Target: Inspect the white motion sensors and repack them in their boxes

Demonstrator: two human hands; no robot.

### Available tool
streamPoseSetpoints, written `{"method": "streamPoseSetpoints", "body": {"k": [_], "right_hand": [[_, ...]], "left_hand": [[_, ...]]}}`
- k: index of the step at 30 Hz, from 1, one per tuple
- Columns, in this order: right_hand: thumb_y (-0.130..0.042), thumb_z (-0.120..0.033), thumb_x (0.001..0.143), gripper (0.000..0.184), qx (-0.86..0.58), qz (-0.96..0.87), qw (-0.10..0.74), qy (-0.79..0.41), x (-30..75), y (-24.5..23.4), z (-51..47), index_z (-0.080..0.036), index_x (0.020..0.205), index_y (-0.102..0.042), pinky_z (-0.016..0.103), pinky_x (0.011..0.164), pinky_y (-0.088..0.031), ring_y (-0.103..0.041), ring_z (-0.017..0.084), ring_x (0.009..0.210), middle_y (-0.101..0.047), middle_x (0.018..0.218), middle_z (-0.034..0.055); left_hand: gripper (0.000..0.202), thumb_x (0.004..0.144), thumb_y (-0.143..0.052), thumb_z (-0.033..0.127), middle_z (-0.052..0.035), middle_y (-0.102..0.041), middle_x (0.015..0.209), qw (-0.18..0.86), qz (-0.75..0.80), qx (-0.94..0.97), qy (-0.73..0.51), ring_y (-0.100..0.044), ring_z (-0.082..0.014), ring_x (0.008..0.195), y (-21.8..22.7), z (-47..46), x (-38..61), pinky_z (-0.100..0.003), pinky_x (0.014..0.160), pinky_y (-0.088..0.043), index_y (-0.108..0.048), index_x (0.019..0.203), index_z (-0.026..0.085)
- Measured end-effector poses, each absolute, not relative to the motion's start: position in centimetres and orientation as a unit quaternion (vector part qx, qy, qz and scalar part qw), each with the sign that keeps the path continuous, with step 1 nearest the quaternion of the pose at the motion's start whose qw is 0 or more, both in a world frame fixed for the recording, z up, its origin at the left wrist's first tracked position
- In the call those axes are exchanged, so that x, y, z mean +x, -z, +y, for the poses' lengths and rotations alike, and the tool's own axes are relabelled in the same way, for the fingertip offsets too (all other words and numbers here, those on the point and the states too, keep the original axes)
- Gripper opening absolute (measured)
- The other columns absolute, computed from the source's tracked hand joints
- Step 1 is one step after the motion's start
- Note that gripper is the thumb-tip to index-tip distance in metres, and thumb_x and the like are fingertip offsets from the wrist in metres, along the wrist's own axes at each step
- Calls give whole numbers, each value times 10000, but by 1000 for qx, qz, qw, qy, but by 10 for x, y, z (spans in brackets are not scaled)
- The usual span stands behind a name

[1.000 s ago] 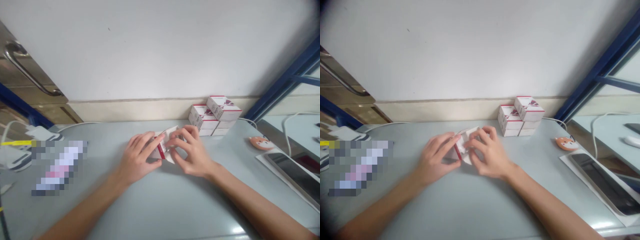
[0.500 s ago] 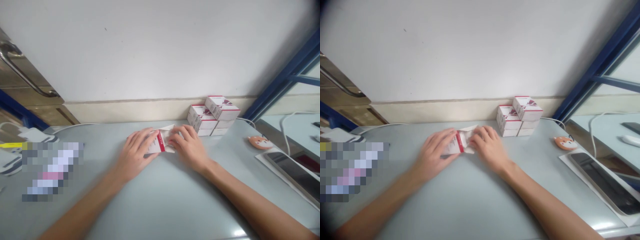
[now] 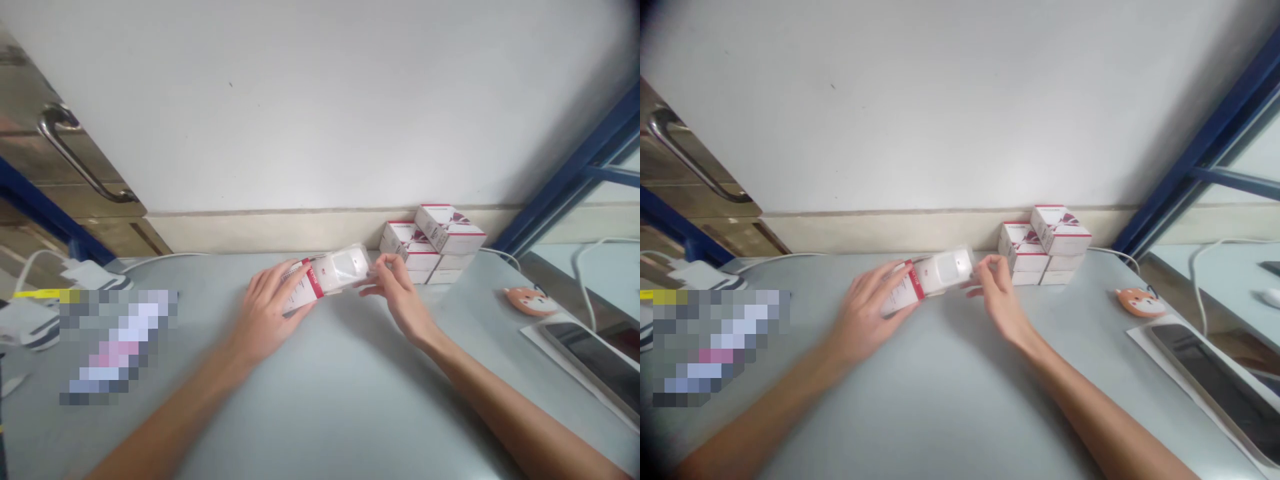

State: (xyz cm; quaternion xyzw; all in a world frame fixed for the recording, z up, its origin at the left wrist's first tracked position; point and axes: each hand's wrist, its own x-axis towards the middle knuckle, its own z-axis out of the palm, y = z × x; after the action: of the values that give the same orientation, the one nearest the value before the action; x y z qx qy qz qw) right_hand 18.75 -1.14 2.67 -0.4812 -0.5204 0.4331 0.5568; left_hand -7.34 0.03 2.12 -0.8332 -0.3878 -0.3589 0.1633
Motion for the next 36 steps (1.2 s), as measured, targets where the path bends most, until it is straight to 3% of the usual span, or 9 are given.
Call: {"method": "streamPoseSetpoints", "body": {"k": [4,9,16,20,22,24,28,31,36], "right_hand": [[-725,-683,856,556,-477,-434,538,-543,179,-21,-11,-279,1176,-514,366,764,-603,-713,243,985,-727,1071,35],[-756,-637,842,483,-472,-472,472,-575,183,-23,-8,-205,1052,-709,331,767,-597,-671,249,1051,-744,1144,92],[-767,-605,832,427,-523,-436,545,-489,196,-22,1,-194,946,-744,339,756,-630,-666,221,922,-730,1003,70],[-754,-606,866,434,-489,-454,572,-478,192,-32,-6,-194,1001,-736,326,710,-638,-661,201,894,-722,985,59],[-759,-608,871,476,-472,-469,584,-465,187,-38,-11,-207,1122,-705,326,674,-631,-669,194,854,-734,998,56],[-773,-597,870,525,-458,-485,596,-447,184,-42,-16,-222,1218,-656,328,648,-622,-671,186,806,-744,998,53],[-774,-533,896,450,-446,-521,619,-384,179,-42,-23,-246,1207,-622,302,612,-591,-668,182,788,-735,957,37],[-736,-505,939,369,-438,-542,625,-353,177,-39,-27,-262,1185,-606,278,599,-558,-661,177,806,-723,974,33],[-658,-487,1007,278,-420,-586,611,-325,179,-34,-29,-268,1158,-575,297,688,-545,-650,173,861,-708,1053,43]], "left_hand": [[514,980,-702,290,-131,-679,1414,148,-369,-852,340,-676,-313,1231,-21,-1,-73,-462,1037,-502,-569,1476,279],[465,998,-674,304,-116,-659,1466,135,-374,-859,322,-662,-304,1273,-21,0,-75,-468,1078,-496,-602,1456,285],[441,1038,-588,369,-136,-622,1535,149,-407,-874,219,-591,-355,1397,-24,19,-97,-589,1192,-416,-638,1461,256],[247,1003,-643,292,-80,-732,1373,118,-392,-849,335,-607,-333,1376,-31,11,-89,-604,1224,-363,-753,1224,289],[161,1016,-621,270,-64,-778,1198,14,-395,-811,433,-694,-264,1200,-32,-4,-74,-477,1106,-494,-747,1116,268],[190,1049,-579,320,-68,-755,1191,-159,-413,-768,464,-713,-226,1133,-29,-22,-57,-392,1002,-552,-676,1203,264],[234,1062,-560,465,-52,-720,1150,-439,-403,-639,487,-733,-179,960,-22,-43,-35,-344,873,-582,-498,1159,262],[329,1028,-621,501,-56,-736,1120,-545,-386,-578,469,-744,-182,892,-21,-43,-31,-358,842,-585,-465,1171,249],[481,986,-699,489,-111,-738,1197,-621,-361,-543,435,-755,-201,856,-24,-37,-33,-370,809,-571,-514,1335,215]]}}
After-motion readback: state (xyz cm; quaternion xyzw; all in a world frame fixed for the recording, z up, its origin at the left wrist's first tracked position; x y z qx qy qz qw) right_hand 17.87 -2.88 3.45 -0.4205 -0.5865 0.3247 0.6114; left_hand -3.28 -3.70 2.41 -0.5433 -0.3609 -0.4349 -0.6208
